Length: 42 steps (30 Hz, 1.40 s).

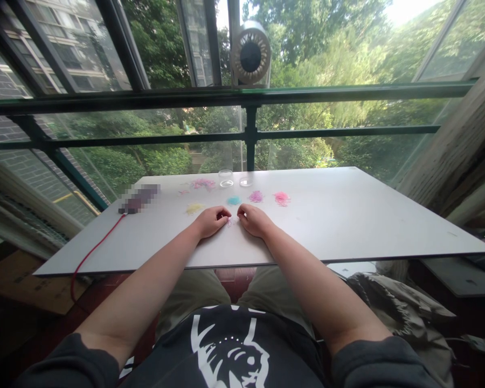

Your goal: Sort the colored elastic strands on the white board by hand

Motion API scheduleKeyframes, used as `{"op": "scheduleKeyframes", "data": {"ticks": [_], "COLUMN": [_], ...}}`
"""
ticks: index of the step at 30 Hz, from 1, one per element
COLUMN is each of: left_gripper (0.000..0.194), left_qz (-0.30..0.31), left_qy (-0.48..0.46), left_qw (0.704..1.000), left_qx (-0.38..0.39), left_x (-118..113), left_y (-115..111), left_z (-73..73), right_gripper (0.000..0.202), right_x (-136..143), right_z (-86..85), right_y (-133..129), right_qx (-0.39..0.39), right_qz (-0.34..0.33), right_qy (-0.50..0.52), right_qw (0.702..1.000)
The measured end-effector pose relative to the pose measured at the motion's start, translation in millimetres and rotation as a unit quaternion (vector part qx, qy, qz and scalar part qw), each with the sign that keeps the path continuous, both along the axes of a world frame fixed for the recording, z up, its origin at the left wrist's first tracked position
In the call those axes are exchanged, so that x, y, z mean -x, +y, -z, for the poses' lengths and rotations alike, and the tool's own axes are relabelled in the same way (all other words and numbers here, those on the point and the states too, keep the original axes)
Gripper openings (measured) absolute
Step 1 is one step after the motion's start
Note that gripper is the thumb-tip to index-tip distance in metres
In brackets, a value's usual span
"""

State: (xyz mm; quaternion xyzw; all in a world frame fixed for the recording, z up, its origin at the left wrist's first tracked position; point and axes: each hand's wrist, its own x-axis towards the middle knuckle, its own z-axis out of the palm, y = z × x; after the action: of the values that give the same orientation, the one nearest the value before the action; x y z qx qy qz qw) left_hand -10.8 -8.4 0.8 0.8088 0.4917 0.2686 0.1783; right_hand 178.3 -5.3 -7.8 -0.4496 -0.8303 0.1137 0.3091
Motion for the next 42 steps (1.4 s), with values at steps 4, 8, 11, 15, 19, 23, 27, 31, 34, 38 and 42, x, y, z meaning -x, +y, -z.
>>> {"op": "scheduleKeyframes", "data": {"ticks": [4,8,11,15,19,23,27,31,34,38,42], "left_gripper": [0.023,0.022,0.021,0.022,0.021,0.022,0.023,0.023,0.022,0.021,0.022], "left_qz": [0.002,0.006,0.026,0.055,0.054,0.054,0.06,0.065,0.067,0.056,0.05], "left_qy": [-0.006,-0.007,0.009,0.007,-0.014,-0.008,-0.011,-0.009,-0.01,-0.01,-0.005], "left_qw": [1.0,1.0,0.997,0.994,0.995,0.996,0.995,0.994,0.995,0.996,0.996], "left_qx": [-0.001,-0.025,-0.065,-0.097,-0.082,-0.071,-0.083,-0.083,-0.077,-0.074,-0.067], "left_x": [0.8,0.2,-2.7,-6.9,-7.8,-7.8,-7.9,-7.8,-7.7,-7.9,-8.3], "left_y": [1.2,0.7,-2.2,-4.9,-4.9,-4.6,-4.0,-3.4,-2.8,-2.2,-2.7], "left_z": [1.0,1.9,0.4,-2.1,-2.5,-1.6,-0.5,0.2,1.2,2.7,1.8], "right_gripper": [0.011,0.012,0.011,0.007,0.005,0.004,0.005,0.006,0.006,0.006,0.006], "right_x": [0.0,0.4,1.9,4.8,6.4,6.2,5.4,4.9,4.5,4.4,4.3], "right_z": [-0.5,-0.1,0.1,0.1,-0.2,-0.4,0.6,1.8,2.1,1.2,-0.1], "right_y": [-0.4,0.9,2.3,2.0,-0.5,-0.9,0.4,0.7,0.6,0.3,0.0], "right_qx": [0.008,0.012,0.041,0.1,0.124,0.14,0.144,0.151,0.151,0.152,0.157], "right_qz": [-0.003,-0.011,-0.023,-0.052,-0.072,-0.086,-0.097,-0.105,-0.105,-0.105,-0.1], "right_qy": [0.001,0.018,0.067,0.129,0.155,0.175,0.18,0.184,0.186,0.185,0.187], "right_qw": [1.0,1.0,0.997,0.985,0.977,0.971,0.968,0.966,0.965,0.965,0.965]}}
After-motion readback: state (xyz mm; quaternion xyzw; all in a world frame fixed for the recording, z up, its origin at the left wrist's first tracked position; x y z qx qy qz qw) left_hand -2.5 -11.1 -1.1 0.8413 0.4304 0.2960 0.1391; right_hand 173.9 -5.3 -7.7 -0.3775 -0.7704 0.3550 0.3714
